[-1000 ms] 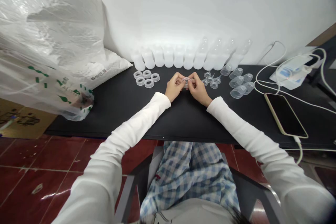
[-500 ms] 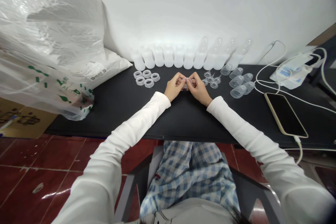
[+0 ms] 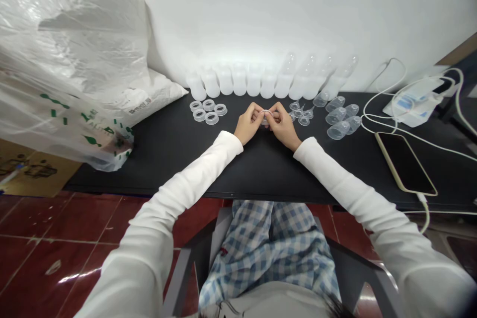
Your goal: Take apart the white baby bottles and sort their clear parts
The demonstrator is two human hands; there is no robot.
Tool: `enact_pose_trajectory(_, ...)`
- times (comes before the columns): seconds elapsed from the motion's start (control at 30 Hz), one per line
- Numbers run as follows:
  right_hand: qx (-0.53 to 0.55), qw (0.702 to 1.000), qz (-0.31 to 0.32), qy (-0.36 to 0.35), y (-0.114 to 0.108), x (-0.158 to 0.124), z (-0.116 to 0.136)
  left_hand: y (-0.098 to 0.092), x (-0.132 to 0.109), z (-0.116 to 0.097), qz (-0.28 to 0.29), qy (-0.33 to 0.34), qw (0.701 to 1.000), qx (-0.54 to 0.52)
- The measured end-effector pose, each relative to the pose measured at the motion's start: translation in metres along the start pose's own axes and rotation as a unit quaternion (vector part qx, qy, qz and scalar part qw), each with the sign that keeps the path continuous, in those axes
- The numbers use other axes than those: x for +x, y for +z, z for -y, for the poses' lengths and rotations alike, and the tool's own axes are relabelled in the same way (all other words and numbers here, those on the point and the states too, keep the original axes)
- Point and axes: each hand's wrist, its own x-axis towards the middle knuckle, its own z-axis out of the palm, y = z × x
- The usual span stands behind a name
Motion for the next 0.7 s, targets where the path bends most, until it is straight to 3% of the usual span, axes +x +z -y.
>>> enact_pose_trajectory(0.23,-0.024,0.999,0.026,-0.034,-0.006,0.001,-0.003,0.002,0.004,0.010,-0.012,-0.041,0.998,-0.045)
enact_pose_trajectory(0.7,-0.021,0.999,0.010,-0.031,0.003,0.001,-0.003,0.000,0.001,0.000,-0.036,0.012,0.998,0.048)
